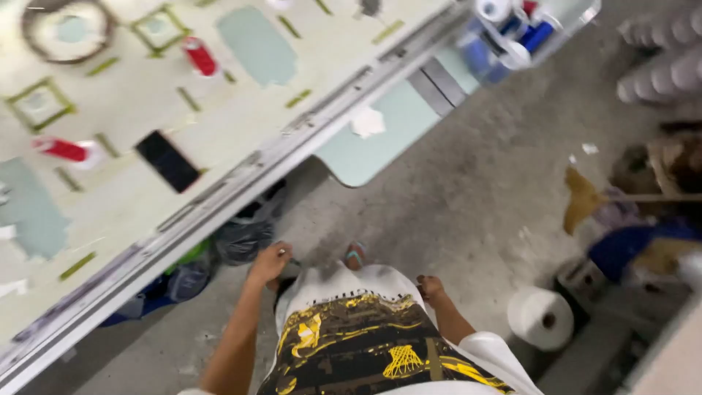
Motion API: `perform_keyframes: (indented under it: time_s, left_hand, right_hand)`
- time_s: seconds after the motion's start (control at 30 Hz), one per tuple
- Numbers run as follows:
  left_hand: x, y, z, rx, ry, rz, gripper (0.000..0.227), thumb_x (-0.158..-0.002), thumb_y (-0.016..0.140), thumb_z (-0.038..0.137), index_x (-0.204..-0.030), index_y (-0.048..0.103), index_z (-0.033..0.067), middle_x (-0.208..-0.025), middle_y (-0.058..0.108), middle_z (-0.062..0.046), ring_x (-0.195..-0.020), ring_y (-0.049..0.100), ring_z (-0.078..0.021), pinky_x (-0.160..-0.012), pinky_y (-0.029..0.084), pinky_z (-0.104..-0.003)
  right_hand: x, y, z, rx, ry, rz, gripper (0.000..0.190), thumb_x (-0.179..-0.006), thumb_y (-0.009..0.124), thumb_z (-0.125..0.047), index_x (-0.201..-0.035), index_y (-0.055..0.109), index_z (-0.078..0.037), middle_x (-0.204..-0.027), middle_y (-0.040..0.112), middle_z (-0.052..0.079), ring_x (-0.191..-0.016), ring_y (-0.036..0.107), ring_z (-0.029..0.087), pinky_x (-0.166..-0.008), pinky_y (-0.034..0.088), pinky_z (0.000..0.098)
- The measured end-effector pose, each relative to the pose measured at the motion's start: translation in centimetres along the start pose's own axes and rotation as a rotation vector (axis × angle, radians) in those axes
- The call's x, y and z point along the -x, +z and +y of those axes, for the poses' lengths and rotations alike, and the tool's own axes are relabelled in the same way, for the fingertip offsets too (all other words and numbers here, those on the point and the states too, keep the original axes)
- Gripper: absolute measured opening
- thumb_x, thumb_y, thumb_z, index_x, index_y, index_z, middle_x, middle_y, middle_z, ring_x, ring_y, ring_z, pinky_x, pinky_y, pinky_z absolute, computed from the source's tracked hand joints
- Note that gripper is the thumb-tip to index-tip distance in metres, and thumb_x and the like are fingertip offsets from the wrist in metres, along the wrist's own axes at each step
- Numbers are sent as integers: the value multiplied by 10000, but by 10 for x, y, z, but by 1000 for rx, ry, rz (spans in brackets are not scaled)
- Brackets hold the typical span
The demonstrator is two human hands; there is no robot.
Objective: Loading red thread spools onto the spindles of an industrial embroidery machine
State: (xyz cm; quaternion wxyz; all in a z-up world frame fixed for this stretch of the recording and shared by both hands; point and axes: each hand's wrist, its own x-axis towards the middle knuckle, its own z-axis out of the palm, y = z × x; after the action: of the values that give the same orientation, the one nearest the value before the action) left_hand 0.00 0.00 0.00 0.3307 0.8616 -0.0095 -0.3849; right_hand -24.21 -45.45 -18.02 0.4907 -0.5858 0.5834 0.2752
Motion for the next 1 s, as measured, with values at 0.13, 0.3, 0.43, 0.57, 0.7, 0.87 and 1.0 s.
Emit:
perform_keyframes:
  time_s: [0.13,0.3,0.43,0.57,0.7,0.87,1.0]
  left_hand:
    - [-31,67,99,89,149,-161,310,-887,558,324,-1131,665,165,-1089,670,-224,-1066,605,-415,-909,487,-483]
    - [-25,72,211,35,229,-351,313,-878,552,294,-1139,665,164,-1072,682,-197,-1038,626,-380,-890,507,-464]
    - [-46,52,271,-53,383,-438,262,-866,550,253,-1065,667,128,-960,700,-221,-966,633,-438,-840,497,-514]
    - [-94,21,334,-61,422,-424,289,-906,521,338,-1045,676,137,-936,715,-192,-936,651,-426,-815,503,-500]
    - [-155,3,411,-21,475,-366,301,-924,517,321,-1093,656,114,-919,702,-216,-919,651,-423,-799,504,-499]
    - [-234,-5,490,208,486,21,466,-865,647,301,-1281,542,119,-1221,600,-161,-1183,549,-301,-949,482,-389]
    - [-249,-15,556,335,503,46,787,-829,689,183,-1454,236,30,-1461,295,-249,-1368,270,-402,-1111,279,-498]
  right_hand:
    - [-20,-76,0,-221,19,74,369,-853,595,-221,-1120,597,35,-828,616,214,-680,624,297,-632,570,428]
    - [-26,-106,-85,-248,-231,134,264,-909,574,-175,-1090,602,14,-791,610,147,-664,610,235,-593,529,378]
    - [69,-137,-274,-177,-702,230,244,-990,486,-139,-1098,570,63,-904,591,209,-827,564,259,-720,459,394]
    - [156,-191,-425,-80,-1156,384,234,-972,558,-101,-1161,574,37,-995,622,234,-968,619,354,-813,501,432]
    - [170,-248,-522,-82,-1309,513,199,-919,590,-23,-1106,587,43,-913,626,231,-851,627,357,-724,503,449]
    - [144,-306,-586,-165,-1348,603,179,-919,582,-37,-1092,592,9,-907,627,186,-835,613,280,-703,490,378]
    - [90,-314,-597,-373,-1343,433,137,-911,575,-4,-1043,611,6,-764,580,107,-689,587,192,-632,488,314]
